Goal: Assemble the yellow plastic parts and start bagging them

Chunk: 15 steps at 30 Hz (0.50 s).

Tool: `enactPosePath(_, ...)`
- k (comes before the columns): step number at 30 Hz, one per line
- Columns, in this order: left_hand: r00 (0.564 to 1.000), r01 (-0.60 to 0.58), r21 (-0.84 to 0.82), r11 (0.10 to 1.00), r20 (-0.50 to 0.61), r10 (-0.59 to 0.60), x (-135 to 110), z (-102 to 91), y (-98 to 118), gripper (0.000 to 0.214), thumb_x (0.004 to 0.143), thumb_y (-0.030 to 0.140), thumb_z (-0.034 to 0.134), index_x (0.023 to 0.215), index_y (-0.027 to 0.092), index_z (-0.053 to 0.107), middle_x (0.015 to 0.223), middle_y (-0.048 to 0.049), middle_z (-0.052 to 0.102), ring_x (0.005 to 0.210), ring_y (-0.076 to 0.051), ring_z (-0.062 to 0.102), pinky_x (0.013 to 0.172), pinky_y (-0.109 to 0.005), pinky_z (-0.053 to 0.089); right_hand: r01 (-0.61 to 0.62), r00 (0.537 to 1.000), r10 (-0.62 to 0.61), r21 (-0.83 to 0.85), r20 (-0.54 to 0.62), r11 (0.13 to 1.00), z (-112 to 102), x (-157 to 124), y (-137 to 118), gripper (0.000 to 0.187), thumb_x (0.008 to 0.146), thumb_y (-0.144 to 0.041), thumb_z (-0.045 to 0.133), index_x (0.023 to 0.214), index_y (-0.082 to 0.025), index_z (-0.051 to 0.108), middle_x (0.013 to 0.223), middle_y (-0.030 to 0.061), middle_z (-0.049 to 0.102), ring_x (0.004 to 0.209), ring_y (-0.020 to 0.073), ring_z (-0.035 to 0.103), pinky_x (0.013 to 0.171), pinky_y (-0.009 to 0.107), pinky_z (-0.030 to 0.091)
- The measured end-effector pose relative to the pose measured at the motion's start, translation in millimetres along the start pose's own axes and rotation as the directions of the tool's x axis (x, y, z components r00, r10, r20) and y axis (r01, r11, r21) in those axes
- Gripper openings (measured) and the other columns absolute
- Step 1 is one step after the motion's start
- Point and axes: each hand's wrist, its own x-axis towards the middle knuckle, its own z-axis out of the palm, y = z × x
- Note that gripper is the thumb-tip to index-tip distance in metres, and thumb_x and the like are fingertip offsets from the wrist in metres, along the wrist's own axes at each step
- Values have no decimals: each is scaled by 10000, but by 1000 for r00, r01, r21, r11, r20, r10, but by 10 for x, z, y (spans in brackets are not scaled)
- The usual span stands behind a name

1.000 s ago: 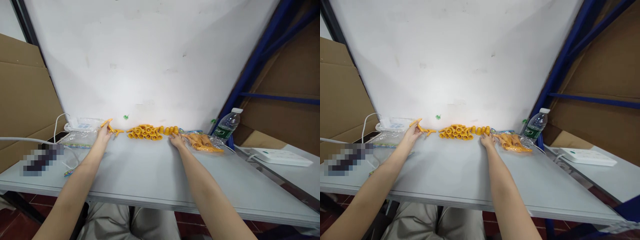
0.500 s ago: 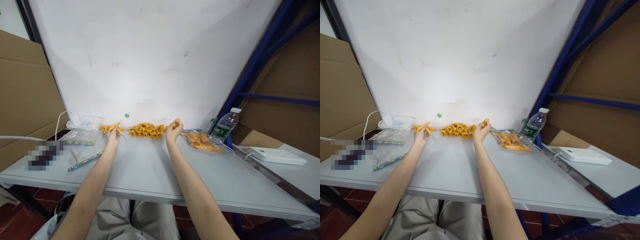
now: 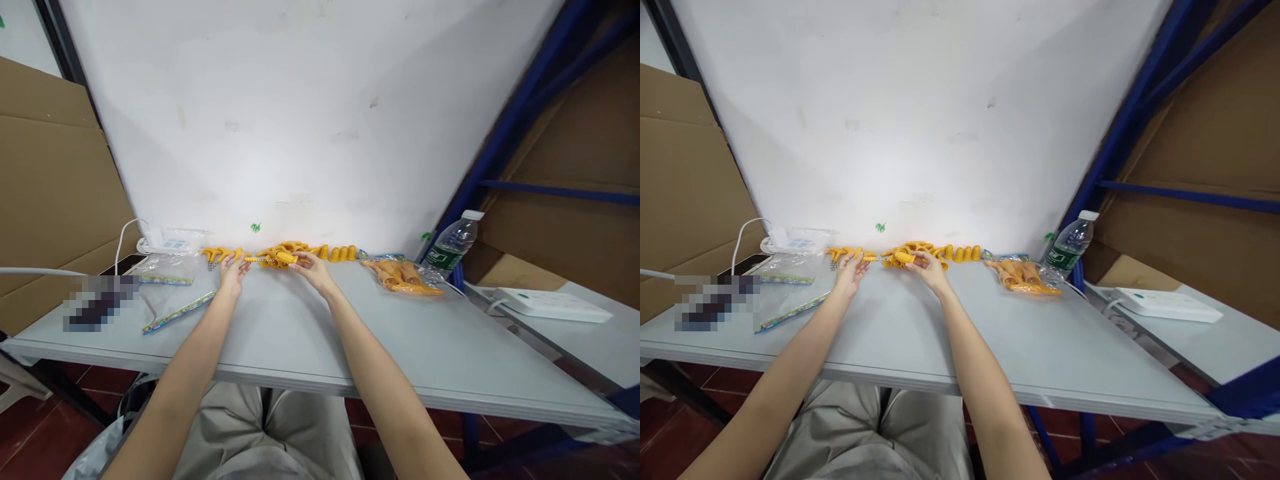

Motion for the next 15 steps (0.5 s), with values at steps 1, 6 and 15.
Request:
enactPosePath(1, 1000, -2, 4, 1000, 1, 2, -1, -1, -1, 365, 736, 119, 751, 972, 206, 487, 693, 26, 654, 572, -99, 647, 641, -217, 510, 5, 999, -6, 13, 38, 1000, 10, -2, -4, 503, 560, -396, 835, 988, -206, 653, 1047, 85, 710, 948, 240, 674, 874, 426, 535)
enactPosePath(6, 1000, -9, 21, 1000, -5, 9, 0, -3, -4, 346, 747, 124, 739, 969, 211, 488, 705, 28, 652, 563, -91, 640, 634, -211, 495, 25, 992, -27, 18, 125, 1000, 49, -21, -1, 535, 596, -390, 829, 1072, -198, 677, 1032, 86, 729, 990, 254, 682, 917, 438, 520)
enactPosePath(15, 998, -42, 60, 997, -45, 44, 23, -11, -3, 343, 738, 153, 748, 975, 220, 509, 739, 34, 651, 557, -80, 632, 623, -205, 470, 66, 990, -65, -3, 126, 998, 19, -23, -17, 519, 621, -426, 807, 1083, -219, 690, 1145, 85, 693, 1038, 255, 668, 915, 413, 528)
